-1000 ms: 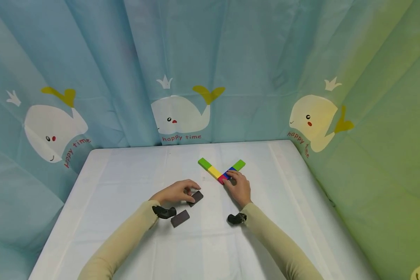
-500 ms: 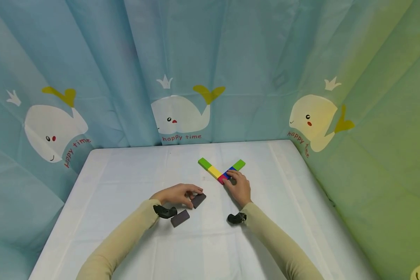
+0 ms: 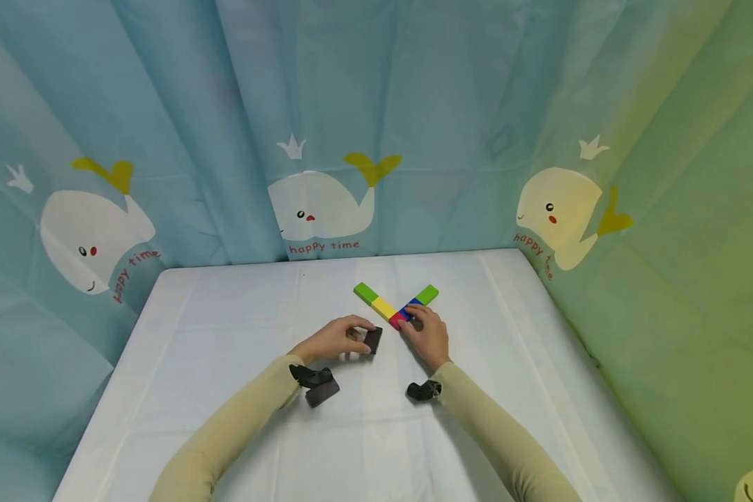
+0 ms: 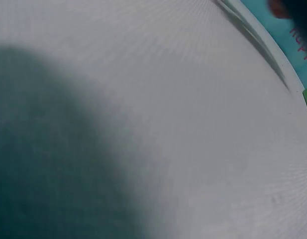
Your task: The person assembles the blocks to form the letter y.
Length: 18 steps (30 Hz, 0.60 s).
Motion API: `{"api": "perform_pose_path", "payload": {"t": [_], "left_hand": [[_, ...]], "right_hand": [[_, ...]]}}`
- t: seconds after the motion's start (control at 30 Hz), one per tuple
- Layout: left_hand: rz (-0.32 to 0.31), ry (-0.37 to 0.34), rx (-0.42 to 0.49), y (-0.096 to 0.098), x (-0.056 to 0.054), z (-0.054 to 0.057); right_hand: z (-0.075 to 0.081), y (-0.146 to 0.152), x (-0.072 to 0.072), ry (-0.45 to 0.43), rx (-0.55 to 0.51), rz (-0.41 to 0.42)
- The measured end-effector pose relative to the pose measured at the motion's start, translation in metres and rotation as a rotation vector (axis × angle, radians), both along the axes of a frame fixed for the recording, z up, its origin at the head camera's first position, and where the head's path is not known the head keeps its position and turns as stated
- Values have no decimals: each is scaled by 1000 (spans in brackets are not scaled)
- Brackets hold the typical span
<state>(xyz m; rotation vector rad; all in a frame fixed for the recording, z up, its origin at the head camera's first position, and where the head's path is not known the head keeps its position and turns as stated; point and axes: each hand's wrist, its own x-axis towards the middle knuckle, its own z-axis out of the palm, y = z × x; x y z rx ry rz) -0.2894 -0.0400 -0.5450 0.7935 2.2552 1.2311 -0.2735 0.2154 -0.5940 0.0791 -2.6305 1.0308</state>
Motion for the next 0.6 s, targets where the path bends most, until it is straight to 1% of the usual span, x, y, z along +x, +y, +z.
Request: {"api": "perform_pose_path", "payload": {"t": [0.07,0.13,0.2,0.27,0.33,0.43,0.5,0.6], "left_hand": [[-11,2,-1,7,-2,6],[-39,40,-29,14,-5,8],[-61,88,-63,18,-8,6],[-67,138,-95,21,-11,0],[-58,176,-111,24,-13,-5],[-25,205,-119,27,-14,-11],[2,212,-125,30,-14,-11],[41,200,-125,35,-12,-10]], "right_hand": [[1,0,0,6,5,2],[1,0,-1,15,5,0],[2,0,-1,16,4,-3],[2,-1,-2,13,2,-3],[2,-1,-1,8,2,-1],[2,-2,-1,-1,1,3],[2,-2,0,-4,-3,4],[2,-1,1,-10,-3,2]]}}
